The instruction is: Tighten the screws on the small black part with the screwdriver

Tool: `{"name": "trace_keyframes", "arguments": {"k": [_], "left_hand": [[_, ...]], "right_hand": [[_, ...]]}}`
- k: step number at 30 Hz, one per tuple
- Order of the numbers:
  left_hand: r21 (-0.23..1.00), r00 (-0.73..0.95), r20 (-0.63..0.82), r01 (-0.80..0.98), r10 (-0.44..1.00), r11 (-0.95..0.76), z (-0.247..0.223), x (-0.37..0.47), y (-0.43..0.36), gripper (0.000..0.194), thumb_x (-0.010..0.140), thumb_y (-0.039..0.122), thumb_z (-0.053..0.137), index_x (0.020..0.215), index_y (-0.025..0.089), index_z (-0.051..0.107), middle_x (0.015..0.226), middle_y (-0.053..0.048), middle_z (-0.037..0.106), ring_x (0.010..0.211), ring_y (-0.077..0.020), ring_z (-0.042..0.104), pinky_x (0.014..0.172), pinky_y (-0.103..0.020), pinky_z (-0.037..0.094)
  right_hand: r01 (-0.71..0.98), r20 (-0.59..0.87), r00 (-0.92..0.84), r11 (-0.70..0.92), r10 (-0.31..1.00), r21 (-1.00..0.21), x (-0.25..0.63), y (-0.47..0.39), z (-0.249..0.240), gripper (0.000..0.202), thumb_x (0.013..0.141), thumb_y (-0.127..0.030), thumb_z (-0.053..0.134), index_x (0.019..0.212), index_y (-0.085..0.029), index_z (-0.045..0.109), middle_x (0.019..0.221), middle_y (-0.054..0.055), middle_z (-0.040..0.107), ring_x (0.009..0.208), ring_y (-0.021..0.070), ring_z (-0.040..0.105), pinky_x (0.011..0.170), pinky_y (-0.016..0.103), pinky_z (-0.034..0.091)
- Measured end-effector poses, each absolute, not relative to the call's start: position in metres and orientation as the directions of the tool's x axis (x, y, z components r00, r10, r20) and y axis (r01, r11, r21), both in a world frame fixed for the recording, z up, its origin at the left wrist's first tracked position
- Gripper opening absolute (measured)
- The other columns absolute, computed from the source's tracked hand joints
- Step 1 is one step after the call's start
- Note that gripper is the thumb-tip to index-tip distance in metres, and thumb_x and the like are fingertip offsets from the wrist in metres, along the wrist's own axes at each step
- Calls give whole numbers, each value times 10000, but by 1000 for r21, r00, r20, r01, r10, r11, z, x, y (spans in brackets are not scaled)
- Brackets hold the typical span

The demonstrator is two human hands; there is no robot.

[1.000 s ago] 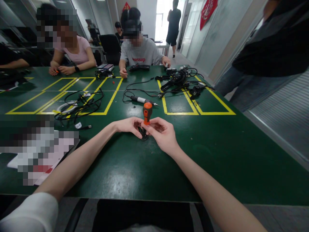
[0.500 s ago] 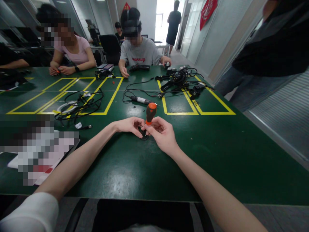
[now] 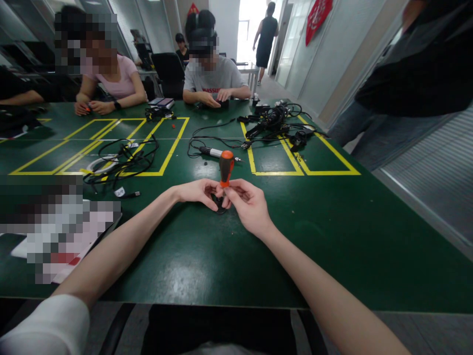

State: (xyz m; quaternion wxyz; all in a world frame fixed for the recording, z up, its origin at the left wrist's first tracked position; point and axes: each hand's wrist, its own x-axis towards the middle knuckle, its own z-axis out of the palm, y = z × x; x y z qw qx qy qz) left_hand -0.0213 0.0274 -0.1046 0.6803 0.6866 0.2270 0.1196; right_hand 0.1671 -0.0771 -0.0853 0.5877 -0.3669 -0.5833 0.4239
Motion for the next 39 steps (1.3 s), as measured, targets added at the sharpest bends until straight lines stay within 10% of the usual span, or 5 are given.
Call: {"name": "trace_keyframes", "arguments": {"k": [15, 24, 39], "left_hand": [[971, 823, -231, 167, 519, 169, -108, -17, 29, 515, 535, 288, 1002, 930, 135, 709, 937, -38, 778, 832, -123, 702, 807, -282, 517], [962, 811, -268, 200, 519, 184, -107, -18, 32, 553, 535, 395, 1013, 941, 124, 753, 825, -22, 776, 719, -102, 684, 703, -233, 508], [973, 819, -228, 179, 527, 143, -108, -21, 31, 531, 526, 302, 1016, 953, 132, 749, 850, -15, 771, 772, -112, 694, 766, -242, 512]], "right_hand": [[103, 426, 173, 414, 888, -904, 180, -65, -88, 392, 841, -582, 781, 833, -210, 656, 673, -11, 642, 526, 114, 530, 497, 255, 459], [300, 219, -116, 244, 969, -922, 194, -55, -97, 341, 701, -410, 840, 875, -198, 638, 702, -33, 597, 557, 108, 457, 511, 247, 373], [471, 270, -235, 353, 934, -809, 197, -62, -90, 312, 754, -334, 791, 985, -215, 620, 787, -25, 629, 595, 128, 486, 556, 265, 405]]}}
